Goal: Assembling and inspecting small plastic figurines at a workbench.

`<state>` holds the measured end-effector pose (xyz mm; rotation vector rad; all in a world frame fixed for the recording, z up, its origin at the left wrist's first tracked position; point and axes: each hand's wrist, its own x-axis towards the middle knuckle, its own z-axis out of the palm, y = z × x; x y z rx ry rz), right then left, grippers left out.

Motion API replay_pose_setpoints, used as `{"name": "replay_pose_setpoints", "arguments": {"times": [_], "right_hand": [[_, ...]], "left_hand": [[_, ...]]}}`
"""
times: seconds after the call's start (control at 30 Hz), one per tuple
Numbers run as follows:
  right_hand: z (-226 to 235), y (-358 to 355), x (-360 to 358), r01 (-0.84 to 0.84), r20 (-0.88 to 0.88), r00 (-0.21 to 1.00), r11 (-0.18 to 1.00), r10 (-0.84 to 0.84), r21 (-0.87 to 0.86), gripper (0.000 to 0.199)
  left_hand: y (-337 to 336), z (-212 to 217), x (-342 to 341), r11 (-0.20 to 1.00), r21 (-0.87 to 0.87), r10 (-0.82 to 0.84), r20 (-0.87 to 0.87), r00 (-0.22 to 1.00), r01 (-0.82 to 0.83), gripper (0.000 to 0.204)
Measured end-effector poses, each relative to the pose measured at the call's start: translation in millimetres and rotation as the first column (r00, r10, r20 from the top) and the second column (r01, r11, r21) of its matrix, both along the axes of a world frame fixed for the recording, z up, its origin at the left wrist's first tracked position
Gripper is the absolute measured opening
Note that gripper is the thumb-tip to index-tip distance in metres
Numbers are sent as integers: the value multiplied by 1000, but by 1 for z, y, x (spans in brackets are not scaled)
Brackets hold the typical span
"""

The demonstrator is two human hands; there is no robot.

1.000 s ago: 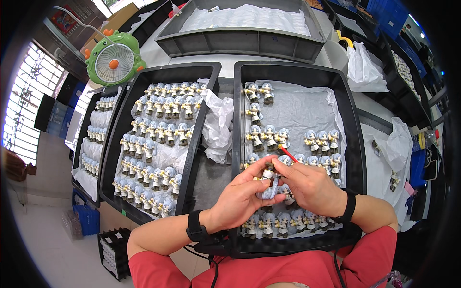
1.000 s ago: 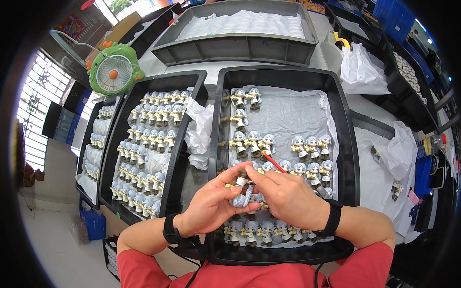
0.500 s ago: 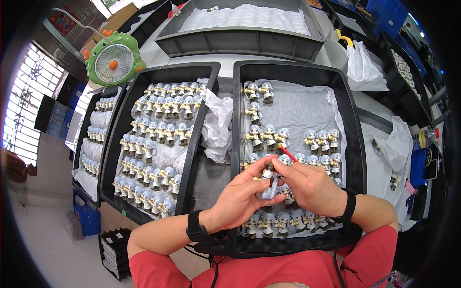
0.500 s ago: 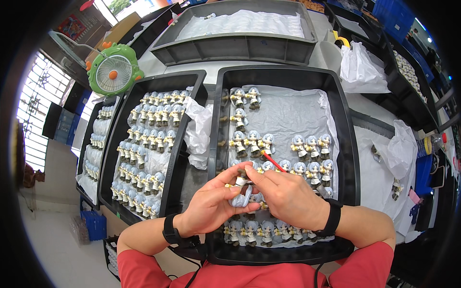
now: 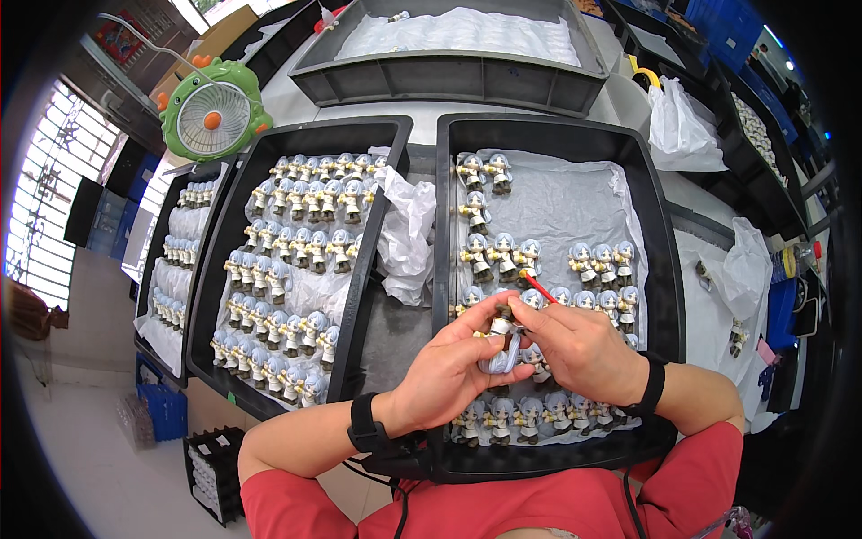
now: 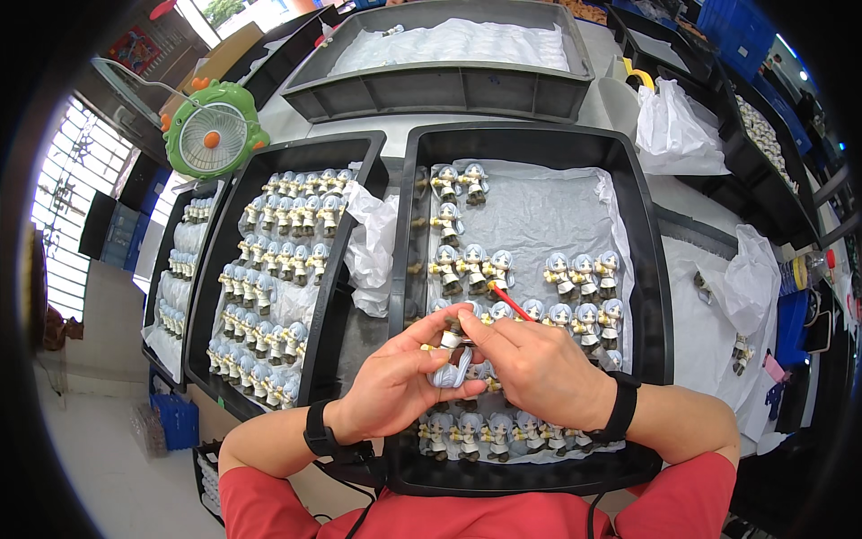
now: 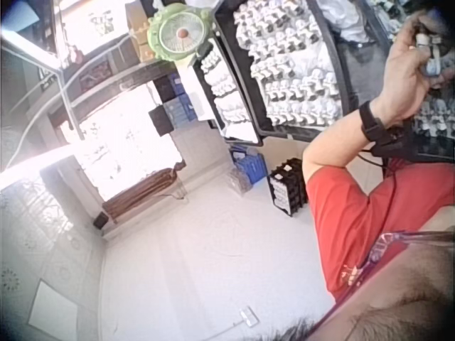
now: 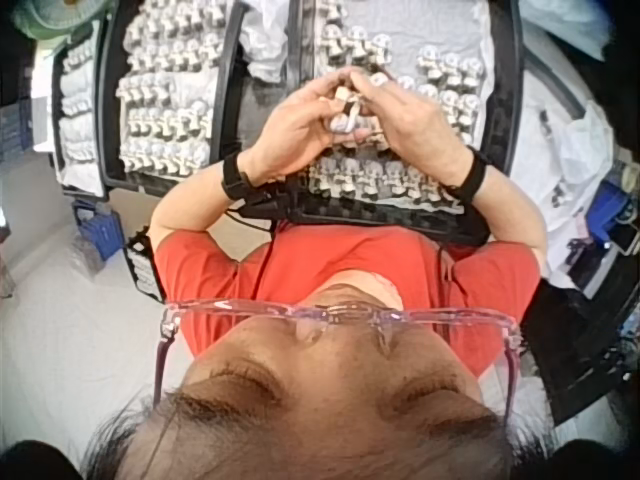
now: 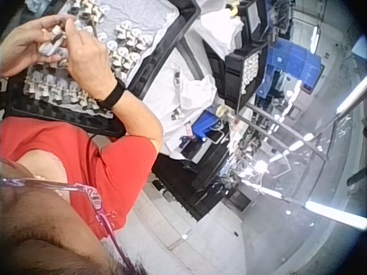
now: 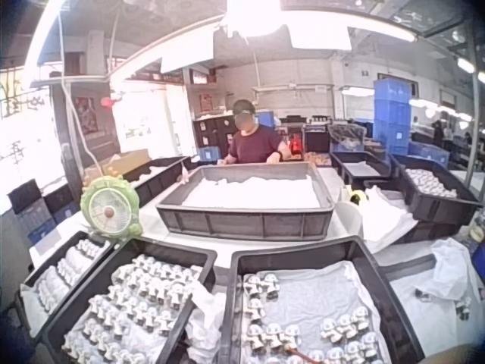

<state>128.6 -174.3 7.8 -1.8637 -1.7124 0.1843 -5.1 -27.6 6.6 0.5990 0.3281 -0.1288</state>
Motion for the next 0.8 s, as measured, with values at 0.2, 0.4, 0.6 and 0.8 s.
{"name": "replay_pose_setpoints", "arguments": {"times": [0.2, 0.4, 0.6, 0.8], "right_hand": [[1, -1, 1, -10, 15, 1000, 1000, 10, 7, 52], [2, 0, 1, -10, 25, 1000, 1000, 10, 9, 51], [2, 0, 2, -16, 30, 999, 1000, 15, 7, 52], [3, 0, 2, -13, 27, 1000, 1000, 12, 11, 53]], "left_hand": [[0, -1, 0, 1000, -9, -10, -1, 1000, 9, 48], [0, 1, 0, 1000, 22, -6, -1, 1000, 6, 48], [0, -2, 0, 1000, 16, -12, 3, 1000, 12, 48], [-1, 0, 0, 1000, 30, -3, -3, 1000, 4, 48]]}}
